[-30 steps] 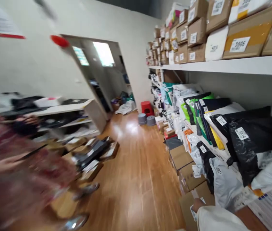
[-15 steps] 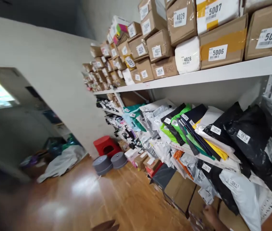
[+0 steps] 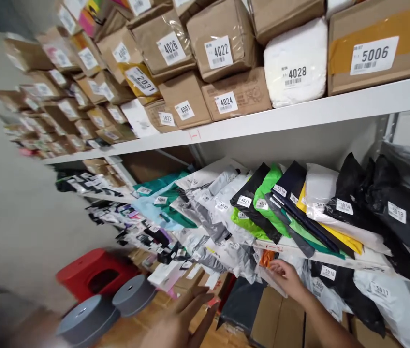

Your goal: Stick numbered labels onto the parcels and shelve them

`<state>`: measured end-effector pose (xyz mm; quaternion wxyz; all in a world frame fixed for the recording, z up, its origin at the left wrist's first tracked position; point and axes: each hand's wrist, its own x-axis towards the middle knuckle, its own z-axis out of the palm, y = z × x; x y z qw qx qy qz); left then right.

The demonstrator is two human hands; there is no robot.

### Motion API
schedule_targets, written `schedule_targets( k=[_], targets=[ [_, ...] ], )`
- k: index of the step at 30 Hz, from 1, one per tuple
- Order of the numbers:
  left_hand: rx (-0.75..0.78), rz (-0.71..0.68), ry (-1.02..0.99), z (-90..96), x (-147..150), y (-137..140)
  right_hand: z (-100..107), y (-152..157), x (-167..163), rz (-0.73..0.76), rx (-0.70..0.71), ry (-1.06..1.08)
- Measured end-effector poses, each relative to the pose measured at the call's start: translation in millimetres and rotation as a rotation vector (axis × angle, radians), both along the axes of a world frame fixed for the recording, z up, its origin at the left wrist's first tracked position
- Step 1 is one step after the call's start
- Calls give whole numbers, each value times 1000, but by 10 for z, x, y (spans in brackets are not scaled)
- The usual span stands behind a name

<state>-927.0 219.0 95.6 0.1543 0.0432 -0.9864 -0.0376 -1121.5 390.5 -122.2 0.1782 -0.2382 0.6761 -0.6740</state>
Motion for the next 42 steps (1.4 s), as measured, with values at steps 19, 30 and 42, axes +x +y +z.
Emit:
schedule_targets(
  k=[19, 30, 42],
  targets=[
    [893, -40, 284, -577, -1860, -2497, 1359, -2978, -856, -388, 344, 980],
    [698, 20, 404, -965, -2198, -2478, 1329, -2792, -883, -637, 319, 923],
    [838, 183, 593, -743, -1863, -2542, 1159, -3091, -757, -777, 206, 873]
  ],
)
